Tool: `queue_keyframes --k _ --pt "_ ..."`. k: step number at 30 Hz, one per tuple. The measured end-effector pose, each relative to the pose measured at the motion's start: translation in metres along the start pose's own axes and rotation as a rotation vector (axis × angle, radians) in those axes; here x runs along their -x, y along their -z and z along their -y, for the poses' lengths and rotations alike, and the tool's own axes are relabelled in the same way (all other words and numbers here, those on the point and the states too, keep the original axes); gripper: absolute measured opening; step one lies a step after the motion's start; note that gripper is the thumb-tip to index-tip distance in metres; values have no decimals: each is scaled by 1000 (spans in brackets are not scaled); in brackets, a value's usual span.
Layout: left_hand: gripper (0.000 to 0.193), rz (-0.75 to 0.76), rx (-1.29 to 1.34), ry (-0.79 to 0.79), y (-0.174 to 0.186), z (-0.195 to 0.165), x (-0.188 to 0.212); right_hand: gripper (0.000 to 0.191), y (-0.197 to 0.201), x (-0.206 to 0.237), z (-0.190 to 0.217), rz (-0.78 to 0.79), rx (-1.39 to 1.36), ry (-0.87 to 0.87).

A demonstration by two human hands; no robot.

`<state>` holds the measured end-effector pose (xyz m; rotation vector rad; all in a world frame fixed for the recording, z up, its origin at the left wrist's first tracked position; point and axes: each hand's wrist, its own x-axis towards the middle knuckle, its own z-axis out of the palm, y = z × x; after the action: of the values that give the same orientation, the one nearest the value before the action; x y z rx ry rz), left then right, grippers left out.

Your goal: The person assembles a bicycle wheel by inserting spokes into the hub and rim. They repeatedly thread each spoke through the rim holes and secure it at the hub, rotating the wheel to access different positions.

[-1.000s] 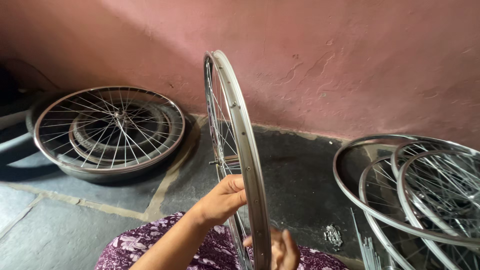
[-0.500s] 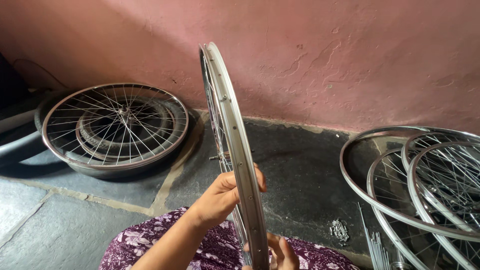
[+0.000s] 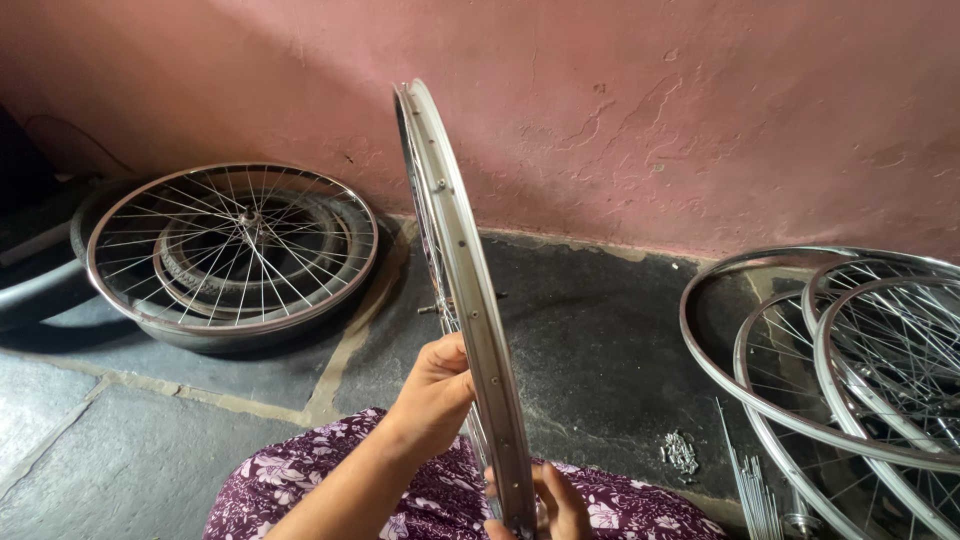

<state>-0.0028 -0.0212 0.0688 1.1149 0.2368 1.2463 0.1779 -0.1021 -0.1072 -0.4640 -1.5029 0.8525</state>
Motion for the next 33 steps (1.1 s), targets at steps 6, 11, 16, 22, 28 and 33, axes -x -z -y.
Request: queue_keyframes --k 6,11,16,22,28,33 --pt "25 33 -101 47 4 2 -2 97 -13 0 3 -120 2 40" --pt "33 -416 -225 43 -24 -24 -2 81 -38 -42 21 -2 -64 145" --pt "34 -529 -595 -44 -32 -93 21 65 -35 -71 45 405 775 345" --pt "41 -535 -890 -161 -23 -108 22 54 -27 -79 -9 223 647 365" --pt "56 -539 -1070 -180 16 -59 75 30 4 -66 -66 280 843 153" --pt "66 -450 -1236 -545 38 6 117 28 22 -61 -59 327 910 -1"
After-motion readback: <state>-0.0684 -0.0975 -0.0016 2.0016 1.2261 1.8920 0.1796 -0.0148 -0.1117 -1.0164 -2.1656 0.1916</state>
